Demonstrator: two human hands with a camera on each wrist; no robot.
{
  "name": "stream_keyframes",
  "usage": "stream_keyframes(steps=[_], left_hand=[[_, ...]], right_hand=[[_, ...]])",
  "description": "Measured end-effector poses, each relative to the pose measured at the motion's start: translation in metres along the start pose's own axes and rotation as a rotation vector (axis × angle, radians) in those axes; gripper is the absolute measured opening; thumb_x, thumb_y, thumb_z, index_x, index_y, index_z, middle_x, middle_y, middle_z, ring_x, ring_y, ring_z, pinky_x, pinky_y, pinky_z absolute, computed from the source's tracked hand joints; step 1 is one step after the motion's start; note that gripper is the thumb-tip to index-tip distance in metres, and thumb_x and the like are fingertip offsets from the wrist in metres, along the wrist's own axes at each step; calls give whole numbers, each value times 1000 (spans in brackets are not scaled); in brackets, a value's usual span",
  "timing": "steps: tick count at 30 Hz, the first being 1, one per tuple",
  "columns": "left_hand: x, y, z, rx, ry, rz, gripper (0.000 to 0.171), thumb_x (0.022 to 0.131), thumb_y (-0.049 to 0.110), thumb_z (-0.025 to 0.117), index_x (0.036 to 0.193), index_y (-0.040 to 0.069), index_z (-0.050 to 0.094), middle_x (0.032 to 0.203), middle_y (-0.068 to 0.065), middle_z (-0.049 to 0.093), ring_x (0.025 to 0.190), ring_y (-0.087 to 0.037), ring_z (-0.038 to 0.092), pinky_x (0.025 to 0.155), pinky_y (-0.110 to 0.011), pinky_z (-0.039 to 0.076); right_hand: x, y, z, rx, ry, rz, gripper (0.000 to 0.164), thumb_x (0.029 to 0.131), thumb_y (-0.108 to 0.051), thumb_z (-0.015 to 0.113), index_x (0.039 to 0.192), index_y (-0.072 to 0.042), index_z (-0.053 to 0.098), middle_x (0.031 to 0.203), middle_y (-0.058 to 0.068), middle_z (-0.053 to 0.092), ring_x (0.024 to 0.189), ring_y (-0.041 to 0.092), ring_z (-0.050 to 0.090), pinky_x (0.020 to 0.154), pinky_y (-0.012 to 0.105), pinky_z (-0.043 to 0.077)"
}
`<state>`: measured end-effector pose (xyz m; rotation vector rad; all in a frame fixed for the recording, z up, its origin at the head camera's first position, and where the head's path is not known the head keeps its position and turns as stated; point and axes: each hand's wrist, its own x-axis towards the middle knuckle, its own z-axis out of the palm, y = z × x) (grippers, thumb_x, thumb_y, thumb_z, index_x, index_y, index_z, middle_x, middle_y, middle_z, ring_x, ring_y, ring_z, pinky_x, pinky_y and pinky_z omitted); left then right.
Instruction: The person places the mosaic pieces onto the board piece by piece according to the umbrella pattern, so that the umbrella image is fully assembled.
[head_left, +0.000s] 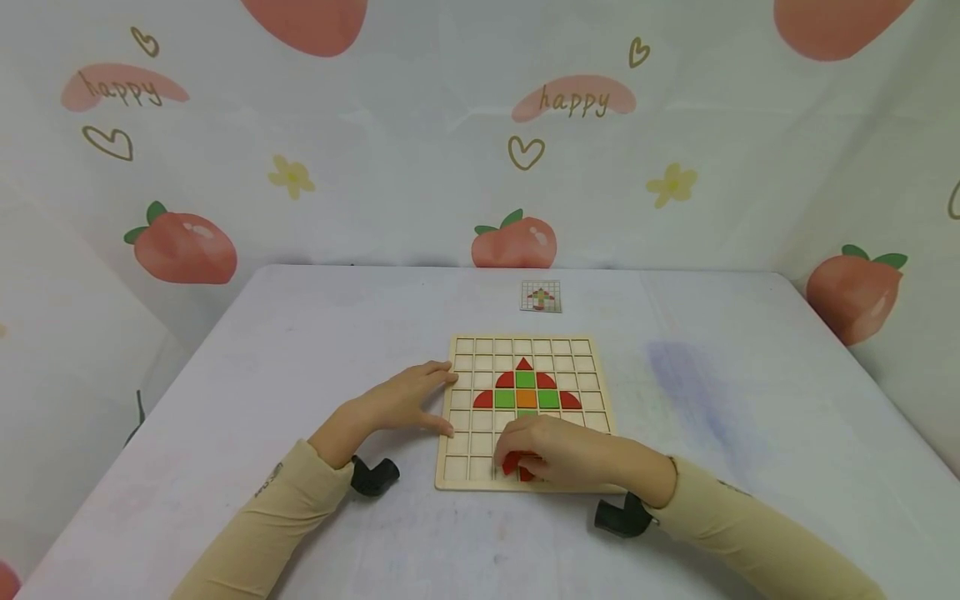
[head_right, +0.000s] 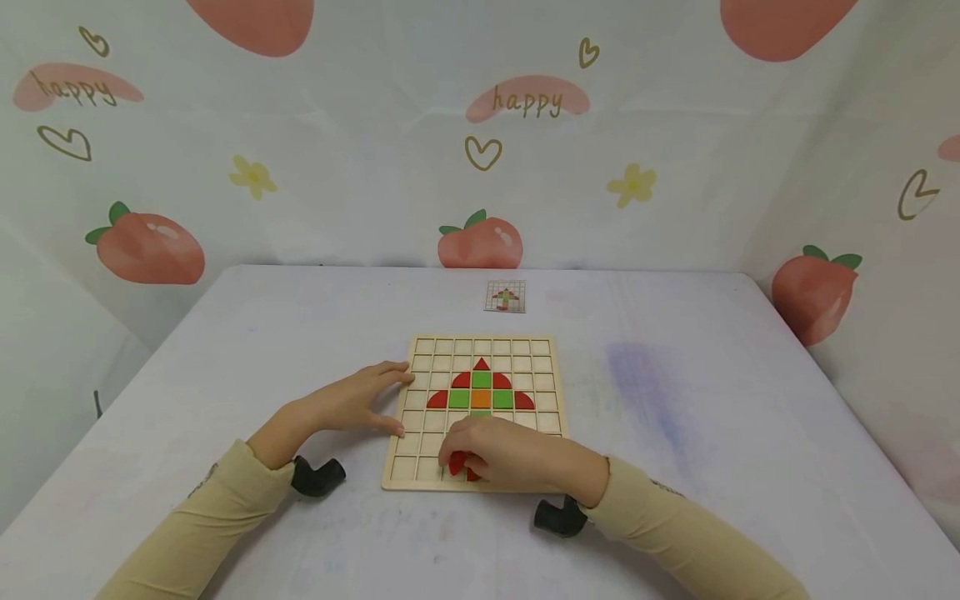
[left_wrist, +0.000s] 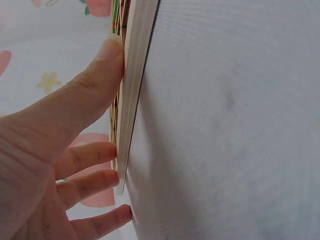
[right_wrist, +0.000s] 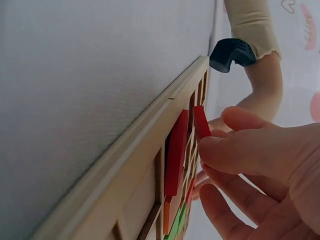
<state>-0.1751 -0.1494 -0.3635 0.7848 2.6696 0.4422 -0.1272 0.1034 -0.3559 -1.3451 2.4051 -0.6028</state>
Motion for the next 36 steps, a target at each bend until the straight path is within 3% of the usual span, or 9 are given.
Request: stream_keyframes(steps=[11,24,36], left_hand=[[-1,0,-1,-18,0,-7,78,76,43,74,136,4,45,150,-17,32,138,-37,32,113,-49,30],[-1,1,-2,-9,3,-9,77,76,42,74,136,4,45,150,-18,33,138,-37,32,113,-49,30],[-3,2,-2,-21,1,-11,77,76,43,74,136,4,45,150,-18,32,138,-36,32,113,-49,30]], right_hand=[[2,0,2,5,-16,-32,24,90,0,56,105,-16,65,97,-7,65,84,2,53,79,10,48],[4,-3,4,-53,93,93,21,86,-22,67,106,-16,65,99,-7,62,80,4,51,70,12,46],[4,-3,7,-50,73,53,20,85,-19,68,106,-18,65,100,-8,64,89,6,54,83,19,49]])
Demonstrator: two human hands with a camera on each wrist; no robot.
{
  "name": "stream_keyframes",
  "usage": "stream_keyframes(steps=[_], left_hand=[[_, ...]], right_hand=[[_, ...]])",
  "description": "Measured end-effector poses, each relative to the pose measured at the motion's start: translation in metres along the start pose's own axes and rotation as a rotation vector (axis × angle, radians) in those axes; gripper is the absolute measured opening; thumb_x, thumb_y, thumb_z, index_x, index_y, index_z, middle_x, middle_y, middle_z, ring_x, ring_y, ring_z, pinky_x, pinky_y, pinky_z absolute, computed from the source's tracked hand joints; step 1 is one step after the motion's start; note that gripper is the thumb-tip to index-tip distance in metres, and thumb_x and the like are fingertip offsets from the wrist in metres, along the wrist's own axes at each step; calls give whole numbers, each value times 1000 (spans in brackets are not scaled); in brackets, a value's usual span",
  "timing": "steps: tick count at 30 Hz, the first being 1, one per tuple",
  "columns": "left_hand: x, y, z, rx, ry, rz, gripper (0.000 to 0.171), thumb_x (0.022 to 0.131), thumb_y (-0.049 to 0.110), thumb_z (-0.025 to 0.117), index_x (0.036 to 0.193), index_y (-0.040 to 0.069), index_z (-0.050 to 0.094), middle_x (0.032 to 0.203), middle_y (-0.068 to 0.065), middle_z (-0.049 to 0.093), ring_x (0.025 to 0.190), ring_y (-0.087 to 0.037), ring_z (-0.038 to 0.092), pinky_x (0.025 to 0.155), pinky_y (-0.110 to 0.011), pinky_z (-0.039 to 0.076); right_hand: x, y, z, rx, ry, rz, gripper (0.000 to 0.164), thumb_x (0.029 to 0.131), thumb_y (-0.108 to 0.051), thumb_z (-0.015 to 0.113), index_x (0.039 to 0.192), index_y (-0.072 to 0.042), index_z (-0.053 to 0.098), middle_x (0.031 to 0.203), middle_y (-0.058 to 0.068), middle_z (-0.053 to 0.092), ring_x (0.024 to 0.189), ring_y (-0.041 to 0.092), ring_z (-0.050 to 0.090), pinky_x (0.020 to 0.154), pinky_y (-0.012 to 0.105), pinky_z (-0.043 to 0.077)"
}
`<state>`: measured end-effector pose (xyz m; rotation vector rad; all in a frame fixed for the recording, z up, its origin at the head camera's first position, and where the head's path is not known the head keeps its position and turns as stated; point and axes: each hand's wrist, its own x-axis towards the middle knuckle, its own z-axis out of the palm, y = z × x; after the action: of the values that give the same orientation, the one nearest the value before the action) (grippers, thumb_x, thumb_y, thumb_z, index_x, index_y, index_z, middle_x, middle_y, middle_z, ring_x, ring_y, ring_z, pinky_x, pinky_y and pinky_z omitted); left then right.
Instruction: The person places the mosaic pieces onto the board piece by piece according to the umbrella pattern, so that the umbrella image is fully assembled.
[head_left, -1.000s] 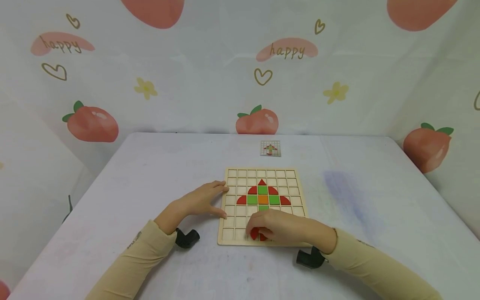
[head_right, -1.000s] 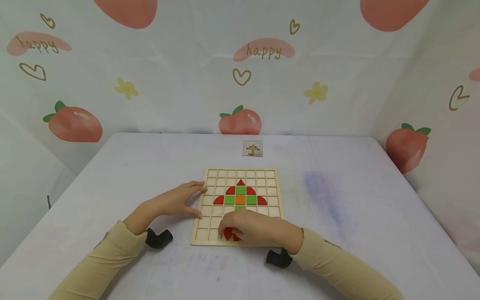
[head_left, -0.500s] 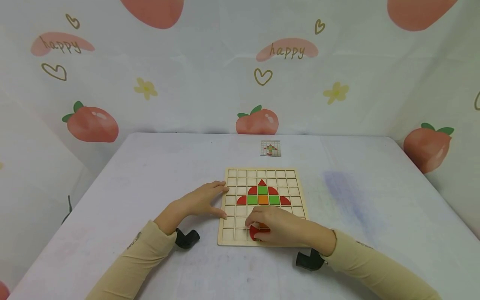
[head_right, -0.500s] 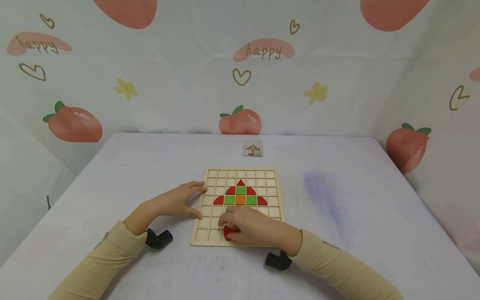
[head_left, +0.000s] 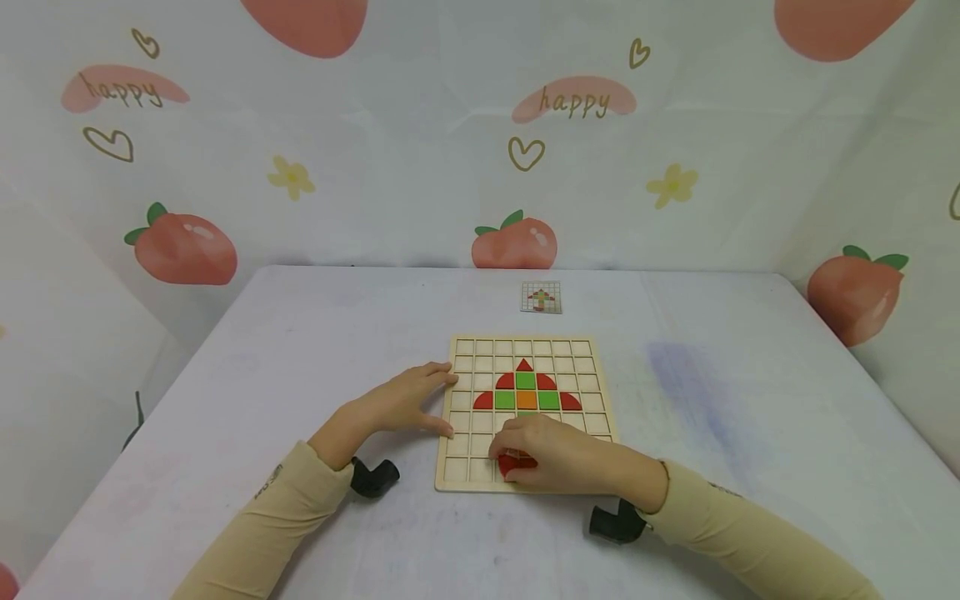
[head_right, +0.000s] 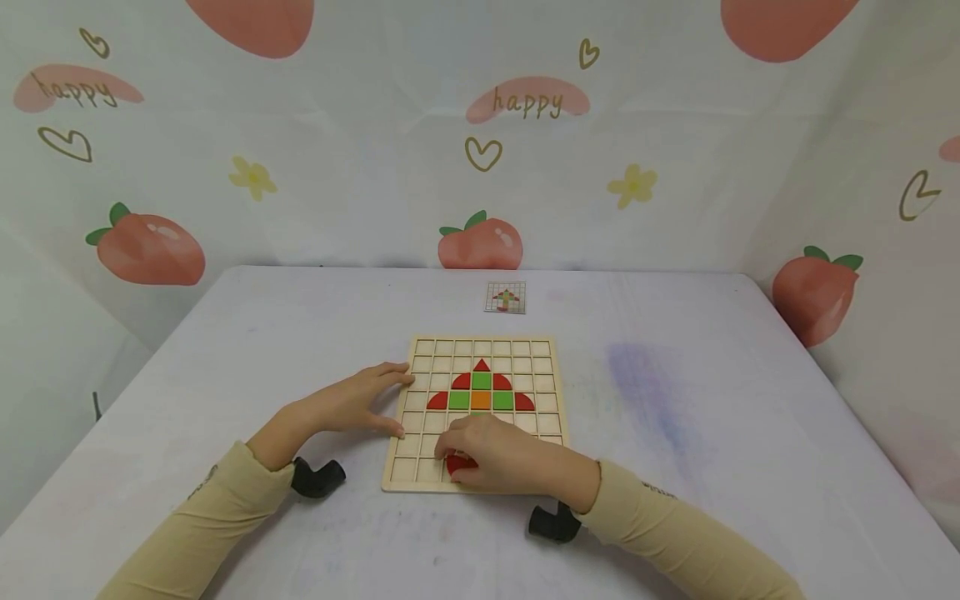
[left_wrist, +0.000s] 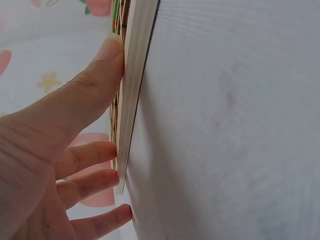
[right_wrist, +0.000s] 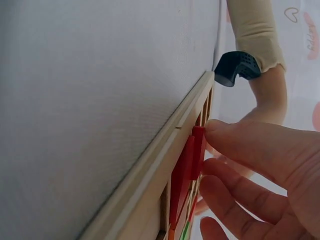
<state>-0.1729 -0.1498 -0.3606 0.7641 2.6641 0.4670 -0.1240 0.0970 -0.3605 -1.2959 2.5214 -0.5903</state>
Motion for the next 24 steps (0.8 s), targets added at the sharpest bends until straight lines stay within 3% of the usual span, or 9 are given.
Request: stream_keyframes(steps=[8,24], left_hand=[[1,-2,1,13,9,10,77,76,43,74,136,4,45,150,-17,33,138,-36,32,113,-48,30],[3,-2,0,10,-3,3,78,76,42,74,137,4,44,150,-17,32,139,-36,30,114,-48,29]], right_hand=[[3,1,1,3,-8,-76,17,85,-14,67,102,-15,66,96,-5,65,85,3,53,78,13,48],[3,1,2,22,2,-34,20,84,-13,68,103,-14,66,96,-4,64,84,3,52,77,13,47]])
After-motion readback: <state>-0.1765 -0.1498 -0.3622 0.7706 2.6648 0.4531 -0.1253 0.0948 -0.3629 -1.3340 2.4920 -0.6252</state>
